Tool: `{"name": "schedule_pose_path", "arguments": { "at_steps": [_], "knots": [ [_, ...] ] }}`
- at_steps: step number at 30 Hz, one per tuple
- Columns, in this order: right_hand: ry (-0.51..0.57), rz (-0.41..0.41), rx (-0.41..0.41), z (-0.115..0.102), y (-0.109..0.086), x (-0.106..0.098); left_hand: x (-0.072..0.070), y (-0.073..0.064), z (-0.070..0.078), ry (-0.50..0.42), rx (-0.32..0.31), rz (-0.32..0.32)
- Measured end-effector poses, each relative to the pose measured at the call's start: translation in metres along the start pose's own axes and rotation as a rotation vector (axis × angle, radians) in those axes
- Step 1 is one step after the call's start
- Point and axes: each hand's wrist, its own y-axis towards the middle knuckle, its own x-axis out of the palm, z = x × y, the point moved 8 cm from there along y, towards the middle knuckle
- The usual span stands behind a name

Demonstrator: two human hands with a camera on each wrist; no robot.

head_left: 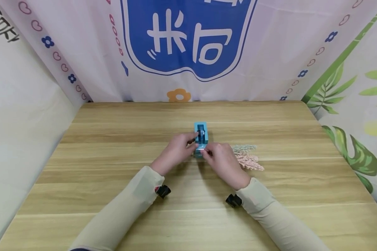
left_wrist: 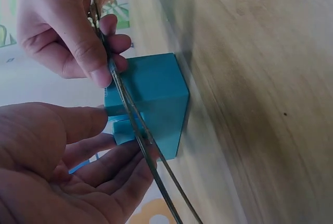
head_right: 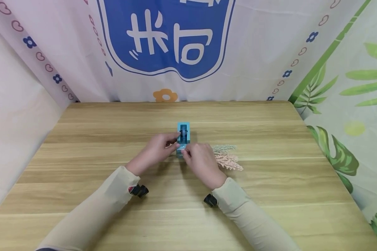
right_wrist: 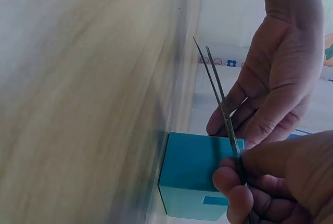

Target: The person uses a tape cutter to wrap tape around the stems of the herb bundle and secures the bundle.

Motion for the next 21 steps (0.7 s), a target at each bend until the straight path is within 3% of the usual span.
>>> {"name": "schedule_pose_path", "arguments": {
  "at_steps": [14,21],
  "knots": [
    [-0.026,0.009,-0.036,-0.0014,0.0006,-0.0006,-0.0014,0.0006,0.0004,0.001,0.022,0.016],
    [-0.001,0.005,-0.053,-0.0007,0.0005,-0.0007,-0.0010,0.0005,-0.0009,-0.024,-0.002,0.004]
  ]
}}
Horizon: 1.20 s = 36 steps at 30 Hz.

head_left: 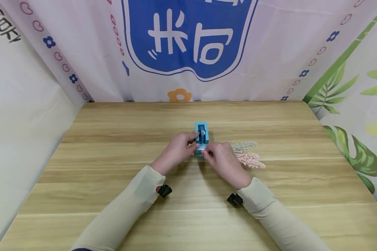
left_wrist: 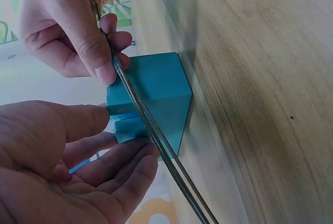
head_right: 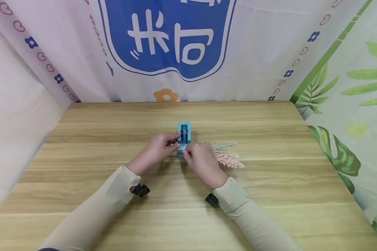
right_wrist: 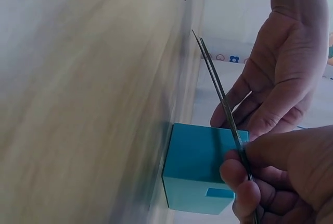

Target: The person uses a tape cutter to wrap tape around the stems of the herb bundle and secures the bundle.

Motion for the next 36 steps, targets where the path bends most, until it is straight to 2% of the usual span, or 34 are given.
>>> {"name": "schedule_pose_path", "arguments": {
  "at_steps": [5,13,25,36],
  "knots": [
    [-0.008,0.007,-0.011,0.0011,-0.0010,-0.0009,0.0019,0.0010,0.0001,-0.021,-0.010,-0.012],
    [-0.030,0.022,-0.049,0.0011,-0.0024,-0.0012,0.0029,0.0009,0.0025,-0.013,0.010,-0.018],
    [-0.034,0.012,-0.065,-0.0019,-0.0002,-0.0022,-0.0004,-0.0004,0.0017,0.007,0.001,0.005],
    [-0.015,0.008,-0.081,-0.0033,-0.0014,-0.0007,-0.0018,-0.0010,0.0003,0.002,-0.006,0.000]
  ]
}}
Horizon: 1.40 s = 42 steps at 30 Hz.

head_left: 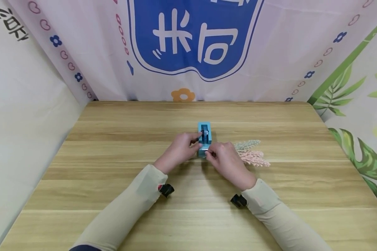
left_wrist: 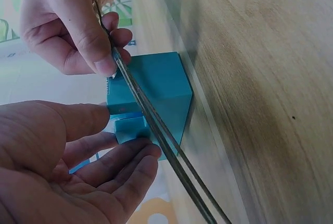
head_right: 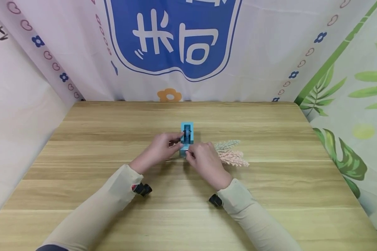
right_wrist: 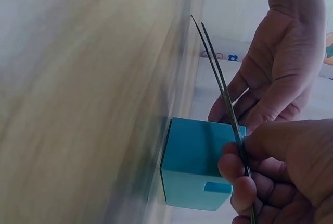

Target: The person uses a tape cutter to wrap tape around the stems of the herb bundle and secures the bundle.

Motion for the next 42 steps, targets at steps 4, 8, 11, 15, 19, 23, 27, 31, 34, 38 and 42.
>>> {"name": "schedule_pose_path", "arguments": {
  "at_steps": [4,8,11,15,19,23,27,31,34,38,42],
  "knots": [
    [-0.001,-0.005,0.007,0.000,-0.002,-0.001,0.001,-0.001,-0.001,0.001,0.016,0.008],
    [-0.004,0.012,0.004,-0.003,-0.004,-0.005,-0.002,-0.004,-0.003,-0.040,0.021,0.048],
    [-0.013,0.036,0.001,-0.005,-0.006,-0.011,-0.009,-0.011,0.001,-0.059,0.048,0.146],
    [-0.017,0.067,0.003,-0.008,-0.010,-0.019,-0.019,-0.025,0.019,0.004,0.135,0.265],
    [-0.014,0.089,0.012,-0.010,-0.011,-0.025,-0.017,-0.033,0.035,0.103,0.240,0.208],
    [-0.022,0.104,0.019,-0.012,-0.013,-0.029,-0.008,-0.037,0.041,0.160,0.303,0.107],
    [-0.036,0.103,0.011,-0.015,-0.015,-0.030,-0.003,-0.040,0.041,0.166,0.374,0.094],
    [-0.043,0.100,-0.001,-0.017,-0.016,-0.029,-0.002,-0.042,0.039,0.149,0.425,0.119],
    [-0.048,0.098,-0.008,-0.017,-0.016,-0.028,-0.001,-0.043,0.037,0.135,0.424,0.124],
    [-0.075,0.101,0.002,-0.016,-0.017,-0.027,-0.001,-0.043,0.036,0.121,0.404,0.117],
    [-0.088,0.123,0.025,-0.015,-0.017,-0.030,-0.001,-0.043,0.036,0.114,0.395,0.118]
  ]
}}
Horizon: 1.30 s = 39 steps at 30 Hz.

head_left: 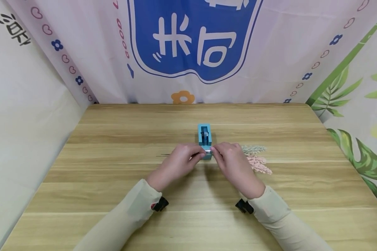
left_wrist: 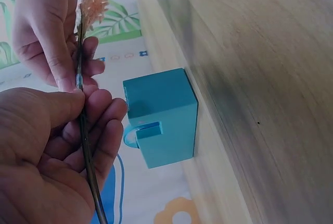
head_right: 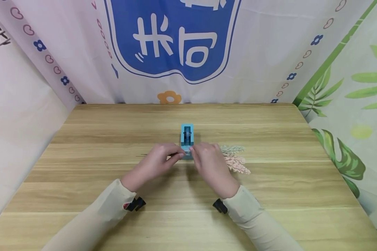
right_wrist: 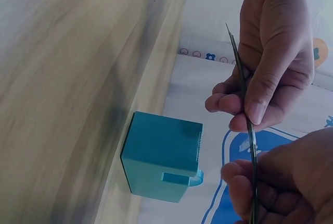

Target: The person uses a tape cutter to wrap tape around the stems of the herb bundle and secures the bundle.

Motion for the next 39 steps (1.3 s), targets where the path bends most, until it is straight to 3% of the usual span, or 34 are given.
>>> {"name": "schedule_pose_path", "arguments": {
  "at_steps": [10,22,31,39],
  "knots": [
    [0.075,0.008,-0.015,0.002,-0.005,-0.003,0.004,0.002,-0.002,0.000,-0.018,0.005],
    [0.062,-0.117,-0.044,0.000,-0.004,0.006,0.004,0.002,-0.004,0.000,-0.059,0.007],
    [-0.011,-0.223,-0.058,-0.003,0.000,0.011,0.006,0.002,-0.006,-0.001,-0.066,0.002],
    [-0.012,-0.236,-0.070,-0.007,0.004,0.013,0.005,-0.001,-0.007,-0.032,-0.083,0.009]
  ]
}}
